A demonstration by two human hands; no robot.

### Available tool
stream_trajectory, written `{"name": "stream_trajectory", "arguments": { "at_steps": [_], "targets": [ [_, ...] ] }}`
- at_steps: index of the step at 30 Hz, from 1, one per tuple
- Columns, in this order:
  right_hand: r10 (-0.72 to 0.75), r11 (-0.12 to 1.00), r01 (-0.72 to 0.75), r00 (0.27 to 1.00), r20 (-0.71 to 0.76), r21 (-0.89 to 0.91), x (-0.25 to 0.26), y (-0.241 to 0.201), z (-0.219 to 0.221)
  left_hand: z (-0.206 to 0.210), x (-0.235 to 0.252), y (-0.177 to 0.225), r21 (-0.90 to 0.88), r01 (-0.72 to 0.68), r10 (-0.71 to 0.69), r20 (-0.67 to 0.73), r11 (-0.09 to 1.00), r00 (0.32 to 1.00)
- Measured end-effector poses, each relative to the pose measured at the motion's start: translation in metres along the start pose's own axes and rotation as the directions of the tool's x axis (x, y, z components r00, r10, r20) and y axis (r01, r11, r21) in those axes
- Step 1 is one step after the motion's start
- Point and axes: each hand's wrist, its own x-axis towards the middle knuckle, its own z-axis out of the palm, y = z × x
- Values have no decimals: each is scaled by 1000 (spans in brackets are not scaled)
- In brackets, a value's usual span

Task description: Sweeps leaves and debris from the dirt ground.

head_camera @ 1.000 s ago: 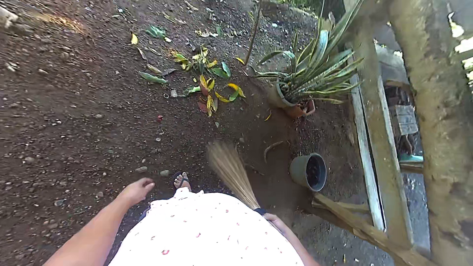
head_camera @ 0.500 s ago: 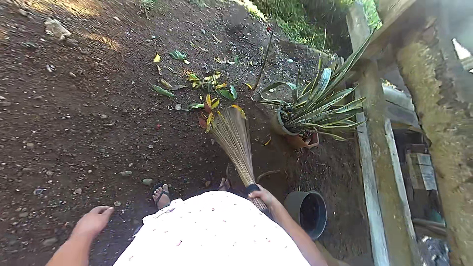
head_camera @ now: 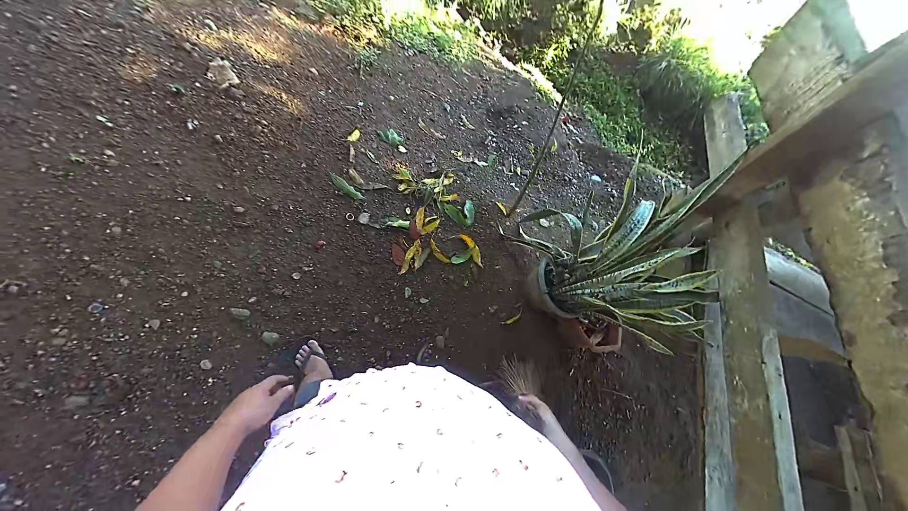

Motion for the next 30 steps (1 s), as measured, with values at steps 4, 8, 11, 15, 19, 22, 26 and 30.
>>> {"name": "stream_trajectory", "arguments": {
  "at_steps": [4, 8, 11, 15, 19, 22, 26, 30],
  "targets": [
    [74, 996, -61, 977, -201, 70, 97, -45, 76, -5, -20, -35, -17, 184, -184, -25, 983, 983],
    [-25, 999, 28, 996, -84, 40, 129, -79, 103, 11, -23, -76, -69, 263, -263, 6, 962, 965],
    [-31, 999, 35, 996, -80, 42, 132, -84, 89, 37, 6, -120, -94, 320, -313, 83, 943, 946],
    [83, 995, -72, 979, -188, 67, 83, -66, 103, 8, 26, -109, -110, 329, -315, 131, 938, 940],
    [178, 975, -120, 924, -339, 185, 31, -57, 145, -75, 38, -48, -178, 259, -248, 79, 950, 965],
    [294, 919, -156, 883, -367, 361, 33, -69, 167, -137, 58, -9, -196, 206, -199, 54, 959, 979],
    [297, 873, -42, 836, -461, 486, 109, -93, 202, -189, 94, 7, -190, 181, -175, 47, 965, 983],
    [108, 945, 1, 944, -313, 327, 197, -156, 250, -230, 107, 17, -146, 189, -188, 25, 971, 982]
  ]
}}
